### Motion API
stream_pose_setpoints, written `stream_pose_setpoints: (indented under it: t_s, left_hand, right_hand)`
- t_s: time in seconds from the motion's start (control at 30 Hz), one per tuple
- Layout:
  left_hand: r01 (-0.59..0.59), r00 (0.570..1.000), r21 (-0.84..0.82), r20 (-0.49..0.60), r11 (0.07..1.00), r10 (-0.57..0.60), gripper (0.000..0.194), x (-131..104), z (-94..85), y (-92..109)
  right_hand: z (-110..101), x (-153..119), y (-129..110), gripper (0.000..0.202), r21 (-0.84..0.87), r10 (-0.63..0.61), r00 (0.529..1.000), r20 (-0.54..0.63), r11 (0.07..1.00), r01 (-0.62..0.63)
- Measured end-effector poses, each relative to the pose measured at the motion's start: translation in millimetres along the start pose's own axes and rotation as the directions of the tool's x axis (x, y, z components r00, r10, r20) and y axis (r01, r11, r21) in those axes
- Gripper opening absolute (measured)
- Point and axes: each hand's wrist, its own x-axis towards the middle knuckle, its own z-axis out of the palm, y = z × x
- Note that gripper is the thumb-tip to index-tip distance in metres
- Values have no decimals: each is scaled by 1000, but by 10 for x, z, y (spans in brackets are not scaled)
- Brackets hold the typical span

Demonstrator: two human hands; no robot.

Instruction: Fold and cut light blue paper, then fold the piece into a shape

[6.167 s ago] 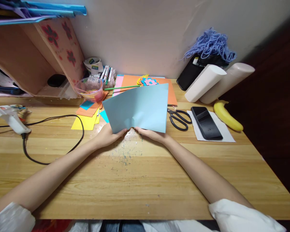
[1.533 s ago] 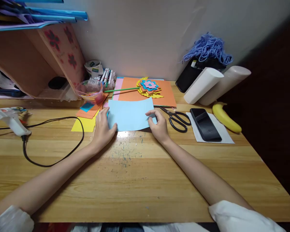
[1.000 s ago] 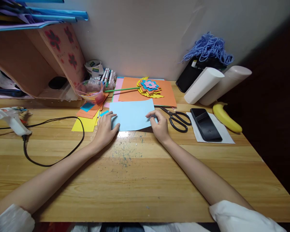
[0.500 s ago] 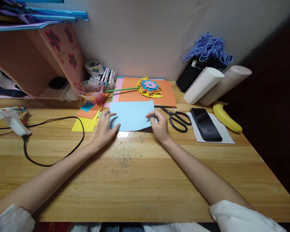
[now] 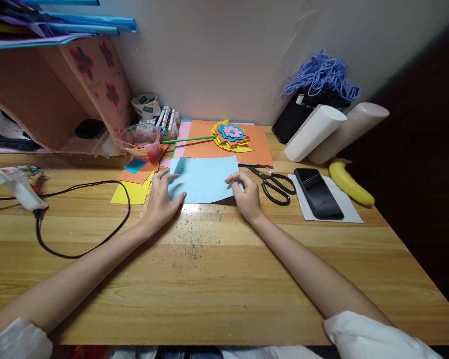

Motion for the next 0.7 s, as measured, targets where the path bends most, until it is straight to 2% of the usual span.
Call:
stream_pose_setpoints:
  t_s: [0.23,0.33,0.4,0.47,0.53,0.6,0.67,0.7]
  left_hand:
    - [240,971,-48,31,970,-239,66,27,-22,2]
    - [236,971,-83,-14,968,-238,66,38,-24,3]
    - [164,985,-123,-32,979,-169,51,41,-25,6]
    - [49,998,-170,-36,984,-56,24,38,-30,14]
    - [-64,994,-206,-103,976,43,4,27,-47,27]
    - [-163,957,-186,-270,969,109,5,4,-76,43]
    - [-260,884,-70,-419,963,208,13,-34,-113,60]
    - [-313,848,22,-443,949,290,19,-58,-131,70]
  right_hand:
    - [3,-5,-4,21,9,-3,1000,8,1000,3]
    - [8,1,15,20,-16,-17,1000,0,1000,17]
    - [13,8,32,18,-50,-35,999,-16,998,34]
    - [20,16,48,14,-88,-40,998,-38,995,36]
    - [27,23,62,8,-122,-12,998,-59,993,5]
    - [33,26,75,8,-125,26,997,-75,992,-35]
    - [37,23,90,14,-87,52,996,-70,994,-58]
    - [39,17,96,18,-54,62,996,-59,996,-65]
